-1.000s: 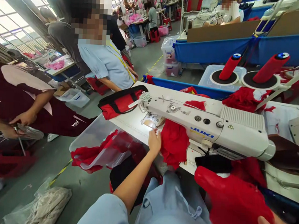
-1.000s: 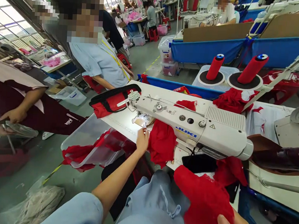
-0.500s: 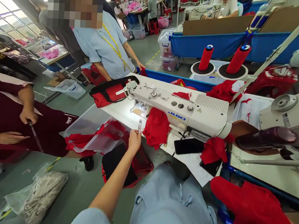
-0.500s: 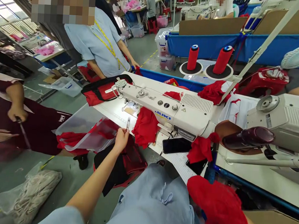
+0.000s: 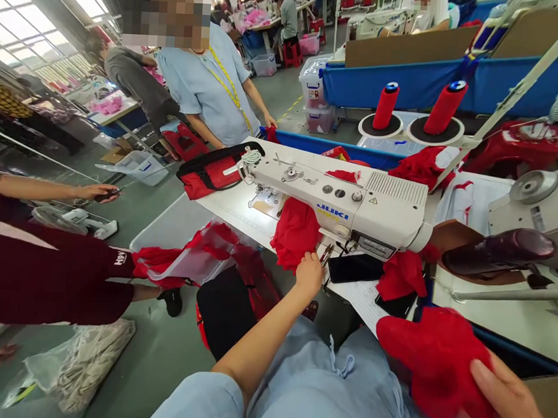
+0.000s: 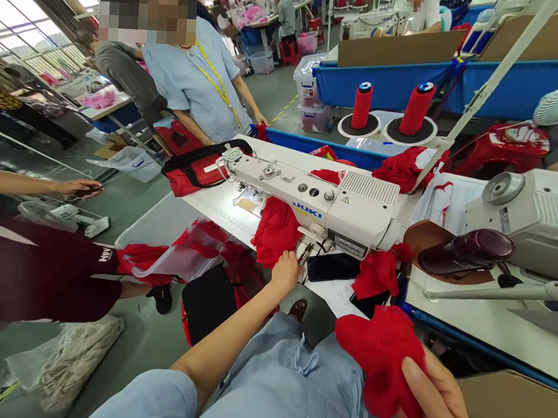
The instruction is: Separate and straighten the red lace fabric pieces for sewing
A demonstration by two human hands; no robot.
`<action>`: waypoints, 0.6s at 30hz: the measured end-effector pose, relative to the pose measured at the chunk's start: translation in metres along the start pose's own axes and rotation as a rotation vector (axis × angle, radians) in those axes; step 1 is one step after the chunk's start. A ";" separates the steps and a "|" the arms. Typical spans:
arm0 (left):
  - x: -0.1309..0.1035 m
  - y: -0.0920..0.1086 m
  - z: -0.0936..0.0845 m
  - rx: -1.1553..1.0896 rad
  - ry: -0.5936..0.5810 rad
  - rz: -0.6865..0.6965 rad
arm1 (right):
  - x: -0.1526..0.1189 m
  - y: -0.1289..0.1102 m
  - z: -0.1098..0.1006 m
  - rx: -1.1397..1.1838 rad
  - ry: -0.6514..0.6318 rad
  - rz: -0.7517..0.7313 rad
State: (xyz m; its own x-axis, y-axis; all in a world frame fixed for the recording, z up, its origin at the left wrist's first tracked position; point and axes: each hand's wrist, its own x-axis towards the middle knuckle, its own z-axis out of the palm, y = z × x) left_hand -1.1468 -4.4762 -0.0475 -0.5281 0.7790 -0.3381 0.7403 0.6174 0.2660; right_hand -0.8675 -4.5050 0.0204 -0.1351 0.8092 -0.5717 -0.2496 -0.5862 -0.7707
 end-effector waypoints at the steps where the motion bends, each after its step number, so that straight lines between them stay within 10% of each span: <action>1: -0.003 -0.002 -0.003 -0.026 -0.015 0.021 | 0.001 -0.004 0.017 0.053 0.006 0.030; 8: -0.046 -0.029 -0.024 -0.402 -0.451 0.246 | 0.018 -0.014 0.109 0.330 -0.026 0.048; 13: -0.062 -0.034 -0.025 -1.520 -1.120 0.053 | 0.020 -0.002 0.137 0.339 -0.089 0.093; 18: -0.060 -0.028 -0.032 -2.158 -0.855 -0.246 | 0.028 0.012 0.149 0.298 -0.134 -0.002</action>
State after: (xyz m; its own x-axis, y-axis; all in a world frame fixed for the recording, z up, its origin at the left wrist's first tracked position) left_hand -1.1490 -4.5367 -0.0061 0.1477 0.8471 -0.5104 -0.9374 0.2845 0.2009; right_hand -1.0177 -4.4833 0.0367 -0.2541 0.8200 -0.5129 -0.5169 -0.5633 -0.6446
